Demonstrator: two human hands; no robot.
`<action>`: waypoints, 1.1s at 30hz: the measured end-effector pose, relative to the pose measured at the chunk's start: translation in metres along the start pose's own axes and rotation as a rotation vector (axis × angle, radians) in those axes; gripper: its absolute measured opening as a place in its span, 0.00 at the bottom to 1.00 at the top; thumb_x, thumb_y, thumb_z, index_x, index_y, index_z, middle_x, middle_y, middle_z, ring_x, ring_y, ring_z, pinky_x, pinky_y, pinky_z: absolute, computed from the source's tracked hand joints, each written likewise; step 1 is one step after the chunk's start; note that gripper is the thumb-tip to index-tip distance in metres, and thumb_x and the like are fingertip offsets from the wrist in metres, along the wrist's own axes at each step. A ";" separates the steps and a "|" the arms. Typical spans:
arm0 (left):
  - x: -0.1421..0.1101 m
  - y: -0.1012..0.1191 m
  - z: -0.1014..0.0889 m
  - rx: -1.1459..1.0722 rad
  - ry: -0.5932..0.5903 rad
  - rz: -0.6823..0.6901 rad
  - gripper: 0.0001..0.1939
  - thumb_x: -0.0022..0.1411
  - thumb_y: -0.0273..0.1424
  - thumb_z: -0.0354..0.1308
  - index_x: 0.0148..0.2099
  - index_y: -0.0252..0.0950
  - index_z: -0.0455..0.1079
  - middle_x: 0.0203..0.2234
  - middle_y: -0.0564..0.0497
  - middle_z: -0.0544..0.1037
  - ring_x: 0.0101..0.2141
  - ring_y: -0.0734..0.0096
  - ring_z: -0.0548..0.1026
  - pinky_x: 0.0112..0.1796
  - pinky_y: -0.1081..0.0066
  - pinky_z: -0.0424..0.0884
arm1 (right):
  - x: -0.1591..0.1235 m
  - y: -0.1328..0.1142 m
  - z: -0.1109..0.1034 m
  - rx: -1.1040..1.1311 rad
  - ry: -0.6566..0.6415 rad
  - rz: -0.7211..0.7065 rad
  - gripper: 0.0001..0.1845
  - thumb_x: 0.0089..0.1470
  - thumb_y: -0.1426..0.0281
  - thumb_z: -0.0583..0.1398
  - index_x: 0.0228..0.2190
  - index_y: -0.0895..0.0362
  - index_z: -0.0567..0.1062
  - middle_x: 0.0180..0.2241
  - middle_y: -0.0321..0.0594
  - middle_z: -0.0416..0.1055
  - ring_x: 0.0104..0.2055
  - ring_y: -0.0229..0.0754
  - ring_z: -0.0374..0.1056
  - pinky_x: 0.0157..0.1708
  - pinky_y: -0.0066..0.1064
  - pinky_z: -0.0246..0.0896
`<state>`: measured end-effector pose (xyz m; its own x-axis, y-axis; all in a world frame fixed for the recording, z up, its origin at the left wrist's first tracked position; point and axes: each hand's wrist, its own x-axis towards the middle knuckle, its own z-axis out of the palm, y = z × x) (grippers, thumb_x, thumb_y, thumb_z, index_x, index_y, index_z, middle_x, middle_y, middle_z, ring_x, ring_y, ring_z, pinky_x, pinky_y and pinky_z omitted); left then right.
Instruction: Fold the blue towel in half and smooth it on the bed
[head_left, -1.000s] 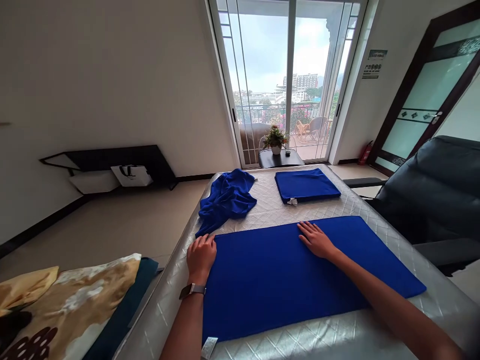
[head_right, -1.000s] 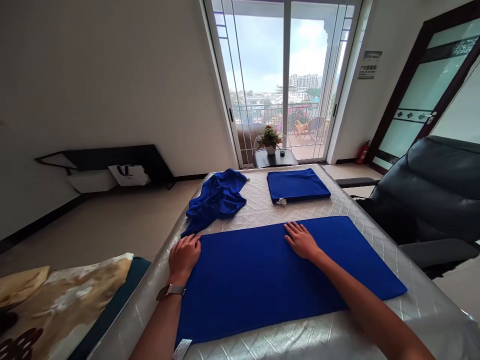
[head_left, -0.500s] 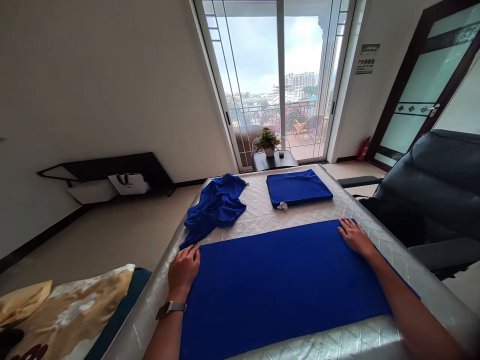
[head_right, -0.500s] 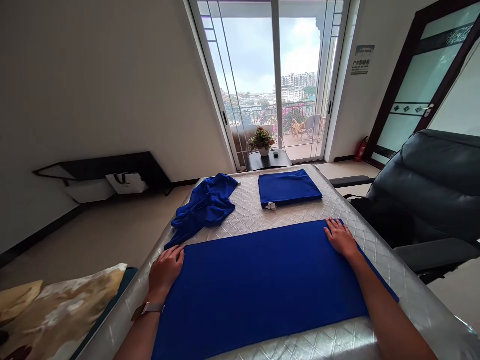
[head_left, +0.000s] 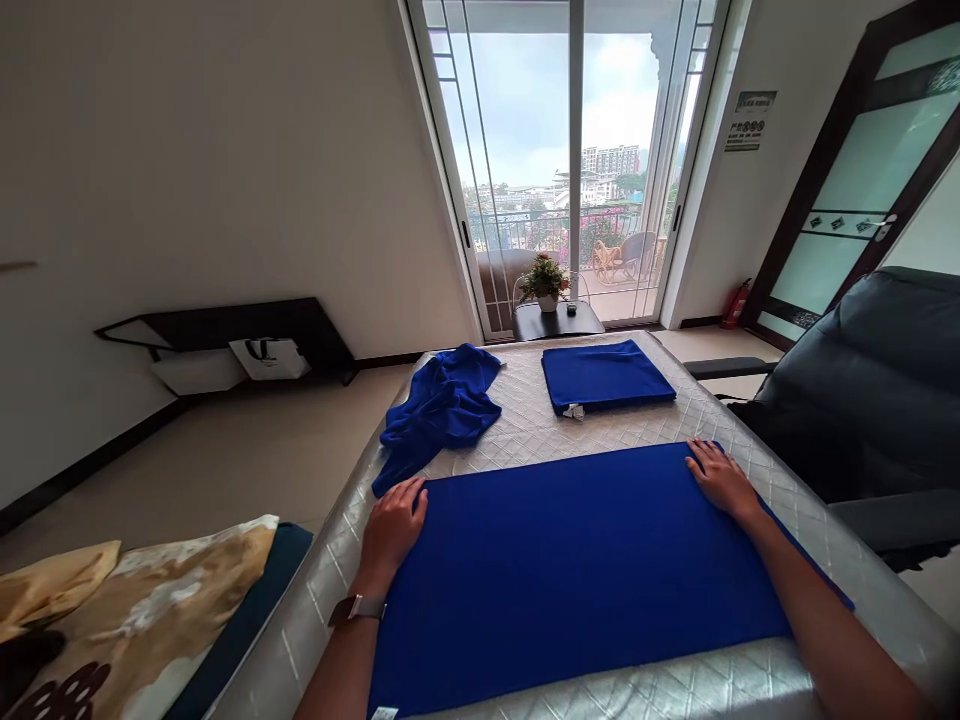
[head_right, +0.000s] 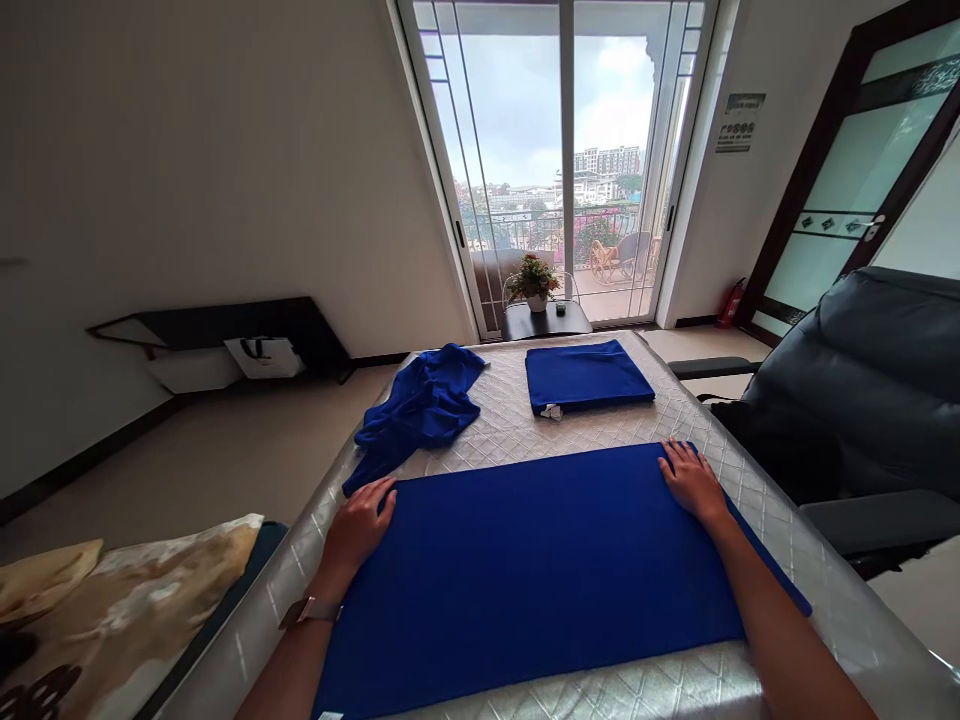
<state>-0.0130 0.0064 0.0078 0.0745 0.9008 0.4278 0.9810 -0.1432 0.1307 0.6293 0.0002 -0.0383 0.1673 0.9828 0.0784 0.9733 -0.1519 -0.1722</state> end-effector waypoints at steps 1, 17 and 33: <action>-0.001 0.001 0.002 -0.007 -0.030 -0.013 0.24 0.71 0.40 0.44 0.57 0.36 0.74 0.55 0.41 0.78 0.57 0.51 0.74 0.58 0.53 0.67 | 0.000 0.001 0.001 0.001 0.004 0.001 0.35 0.67 0.54 0.40 0.70 0.53 0.56 0.72 0.39 0.50 0.74 0.48 0.43 0.71 0.50 0.38; 0.002 0.000 0.009 -0.162 -0.004 -0.111 0.21 0.70 0.32 0.44 0.52 0.37 0.78 0.54 0.43 0.79 0.53 0.55 0.76 0.56 0.58 0.70 | -0.001 -0.007 -0.011 -0.075 0.003 0.025 0.33 0.68 0.59 0.42 0.69 0.57 0.59 0.71 0.44 0.53 0.73 0.50 0.46 0.70 0.50 0.43; 0.000 0.005 0.003 -0.095 -0.028 -0.136 0.22 0.72 0.32 0.43 0.54 0.33 0.77 0.51 0.42 0.80 0.51 0.52 0.76 0.54 0.55 0.70 | -0.076 -0.373 -0.006 0.283 -0.064 -0.728 0.32 0.70 0.57 0.46 0.68 0.59 0.60 0.71 0.46 0.53 0.73 0.47 0.45 0.71 0.42 0.40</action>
<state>-0.0078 0.0071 0.0061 -0.0515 0.9252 0.3759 0.9611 -0.0564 0.2705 0.2544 -0.0182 0.0263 -0.5150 0.8304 0.2126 0.7564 0.5569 -0.3431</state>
